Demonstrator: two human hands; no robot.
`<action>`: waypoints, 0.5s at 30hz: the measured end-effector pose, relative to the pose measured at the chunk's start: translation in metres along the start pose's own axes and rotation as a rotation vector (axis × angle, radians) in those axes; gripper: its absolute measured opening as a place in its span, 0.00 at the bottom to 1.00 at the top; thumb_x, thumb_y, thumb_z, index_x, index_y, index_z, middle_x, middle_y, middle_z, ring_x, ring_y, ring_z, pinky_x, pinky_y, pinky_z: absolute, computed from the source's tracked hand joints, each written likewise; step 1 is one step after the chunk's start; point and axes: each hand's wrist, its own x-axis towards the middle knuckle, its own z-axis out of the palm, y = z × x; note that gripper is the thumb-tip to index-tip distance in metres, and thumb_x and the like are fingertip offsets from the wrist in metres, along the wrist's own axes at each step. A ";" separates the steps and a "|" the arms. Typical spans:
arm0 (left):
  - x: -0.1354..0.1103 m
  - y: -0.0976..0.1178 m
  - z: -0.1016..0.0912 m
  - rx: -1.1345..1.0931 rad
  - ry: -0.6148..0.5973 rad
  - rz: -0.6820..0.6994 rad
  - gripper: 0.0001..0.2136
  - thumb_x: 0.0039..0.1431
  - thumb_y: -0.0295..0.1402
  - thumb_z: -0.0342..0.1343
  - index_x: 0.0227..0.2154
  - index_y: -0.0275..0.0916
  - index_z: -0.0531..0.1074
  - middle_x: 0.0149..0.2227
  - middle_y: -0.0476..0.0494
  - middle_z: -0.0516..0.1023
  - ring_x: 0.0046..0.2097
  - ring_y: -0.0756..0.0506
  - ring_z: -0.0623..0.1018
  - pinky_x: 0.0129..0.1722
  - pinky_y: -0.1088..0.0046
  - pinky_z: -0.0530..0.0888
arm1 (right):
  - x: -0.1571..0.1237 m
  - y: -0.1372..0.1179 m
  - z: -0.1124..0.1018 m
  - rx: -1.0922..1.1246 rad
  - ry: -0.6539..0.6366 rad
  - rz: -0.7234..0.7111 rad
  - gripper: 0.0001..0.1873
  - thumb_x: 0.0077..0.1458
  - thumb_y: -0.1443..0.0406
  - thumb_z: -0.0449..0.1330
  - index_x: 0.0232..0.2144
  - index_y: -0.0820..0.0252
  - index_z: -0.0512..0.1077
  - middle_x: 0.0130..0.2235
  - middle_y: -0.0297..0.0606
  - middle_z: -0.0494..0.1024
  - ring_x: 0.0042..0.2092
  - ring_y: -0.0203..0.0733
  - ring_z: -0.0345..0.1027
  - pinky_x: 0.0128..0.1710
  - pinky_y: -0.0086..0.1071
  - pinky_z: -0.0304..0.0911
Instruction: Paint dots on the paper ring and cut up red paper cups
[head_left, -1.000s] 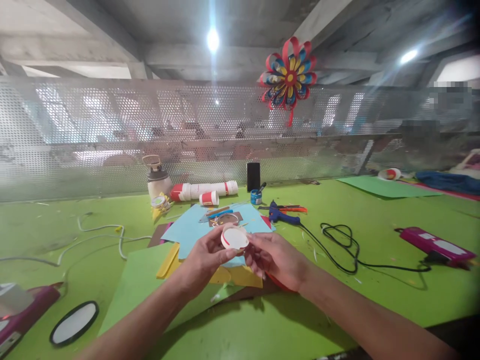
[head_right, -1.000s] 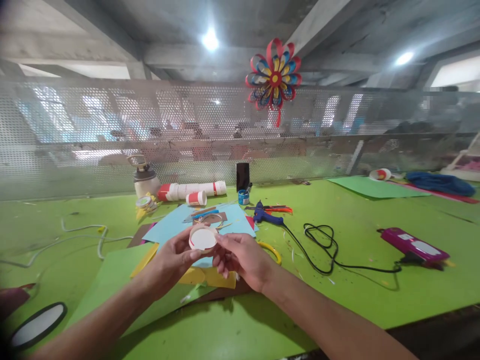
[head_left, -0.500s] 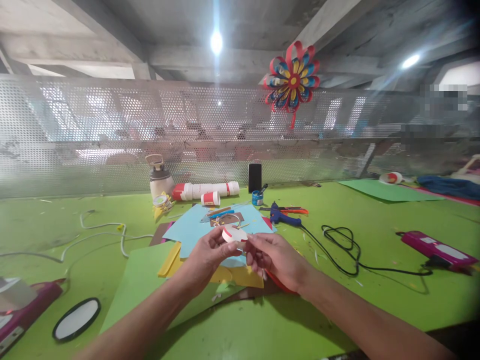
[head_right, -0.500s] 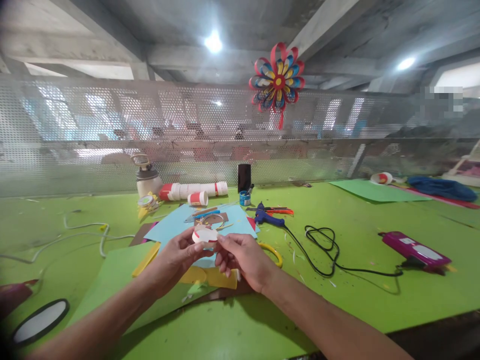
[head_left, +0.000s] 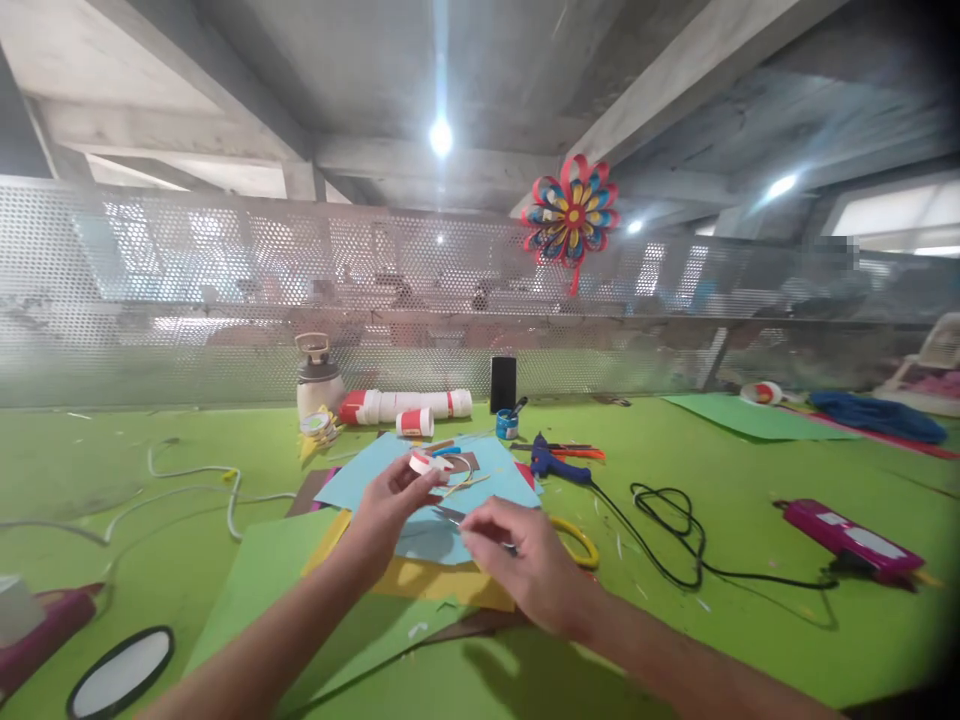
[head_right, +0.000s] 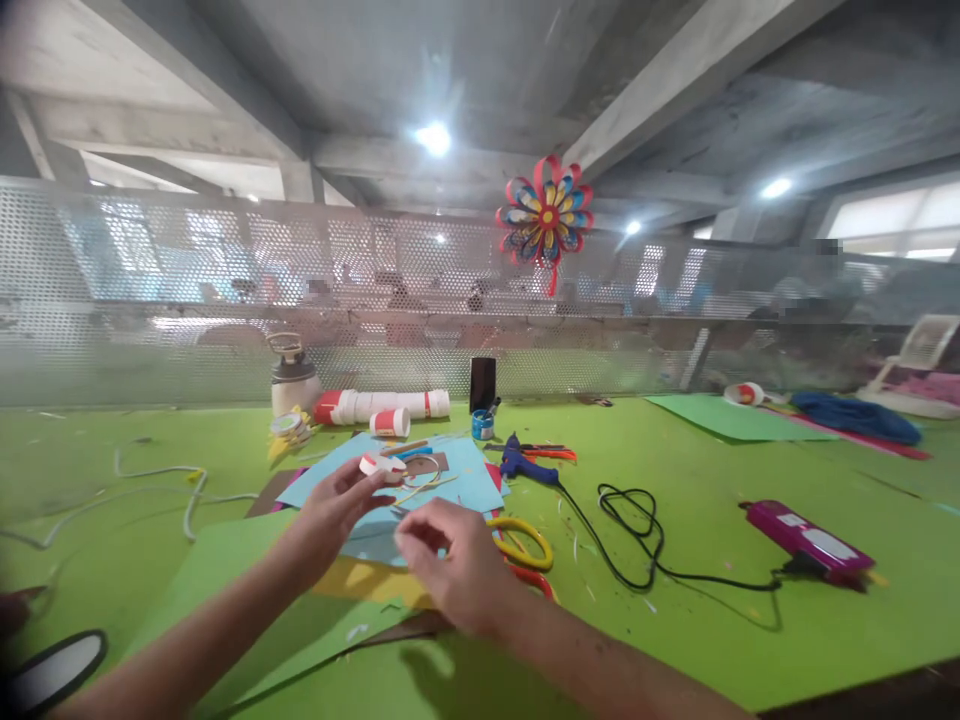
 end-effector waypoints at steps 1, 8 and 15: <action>0.008 -0.001 -0.004 0.038 0.035 0.025 0.18 0.59 0.46 0.58 0.41 0.35 0.73 0.42 0.35 0.80 0.45 0.39 0.80 0.44 0.61 0.77 | 0.000 -0.006 0.004 -0.067 -0.035 -0.079 0.09 0.59 0.62 0.58 0.35 0.61 0.74 0.34 0.40 0.76 0.37 0.44 0.69 0.42 0.40 0.65; 0.087 0.013 -0.028 0.482 0.249 0.250 0.27 0.51 0.40 0.63 0.53 0.37 0.67 0.48 0.38 0.76 0.45 0.41 0.78 0.47 0.64 0.74 | 0.025 -0.060 0.060 -0.454 -0.156 -0.549 0.19 0.59 0.62 0.56 0.49 0.65 0.75 0.52 0.53 0.73 0.50 0.54 0.62 0.55 0.51 0.58; 0.132 0.037 -0.074 0.917 0.386 0.266 0.22 0.53 0.36 0.60 0.51 0.35 0.69 0.50 0.33 0.74 0.54 0.34 0.73 0.55 0.58 0.67 | 0.014 -0.084 0.128 -0.420 0.018 -0.546 0.20 0.56 0.55 0.61 0.42 0.66 0.73 0.48 0.50 0.71 0.50 0.53 0.61 0.55 0.43 0.63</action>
